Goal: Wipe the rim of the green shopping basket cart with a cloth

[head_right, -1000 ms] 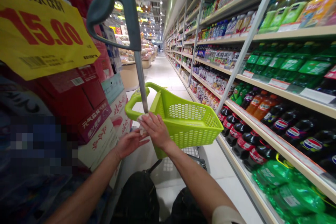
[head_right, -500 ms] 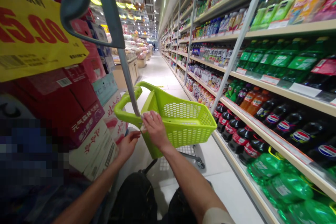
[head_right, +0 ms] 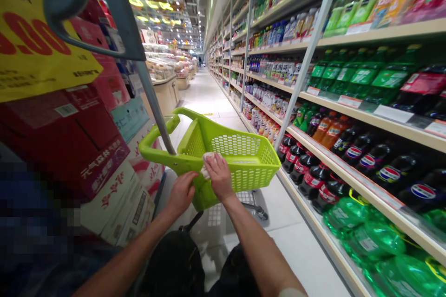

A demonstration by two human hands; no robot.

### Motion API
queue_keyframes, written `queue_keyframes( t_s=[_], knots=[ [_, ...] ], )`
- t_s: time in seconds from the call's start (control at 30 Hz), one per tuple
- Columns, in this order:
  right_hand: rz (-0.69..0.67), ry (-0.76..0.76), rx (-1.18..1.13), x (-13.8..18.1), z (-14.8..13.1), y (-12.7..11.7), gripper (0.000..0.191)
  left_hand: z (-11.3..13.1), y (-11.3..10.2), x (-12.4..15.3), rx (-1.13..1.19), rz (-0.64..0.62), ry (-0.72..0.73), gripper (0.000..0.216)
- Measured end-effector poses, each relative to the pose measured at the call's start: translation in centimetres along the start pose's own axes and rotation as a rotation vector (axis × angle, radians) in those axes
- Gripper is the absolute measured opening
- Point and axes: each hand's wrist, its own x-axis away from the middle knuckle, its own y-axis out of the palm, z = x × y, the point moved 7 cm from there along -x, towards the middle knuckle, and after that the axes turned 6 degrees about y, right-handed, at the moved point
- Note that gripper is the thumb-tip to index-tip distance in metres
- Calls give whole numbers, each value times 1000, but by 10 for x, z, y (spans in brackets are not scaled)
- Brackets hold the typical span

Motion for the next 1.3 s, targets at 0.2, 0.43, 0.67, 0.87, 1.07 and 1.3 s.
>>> queue_keyframes(
  t_s=[0.2,0.43,0.67,0.87,1.07,1.3],
  knots=[
    [-99,-64,-32,53,1,15,29,21,14,-9,-127,-108,89,40],
    [27,67,-11,23,44,-16,32,35,28,-18,-230,-127,149,49],
    [-64,35,1,74,56,-7,33,53,55,-12,-267,-229,262,55],
    [79,106,37,55,85,-29,36,68,70,-28,-346,-238,318,56],
    [-31,107,31,94,99,-26,39,75,90,-38,-448,-382,395,60],
    [51,194,58,76,125,-40,37,87,115,-53,-437,-466,385,59]
  ],
)
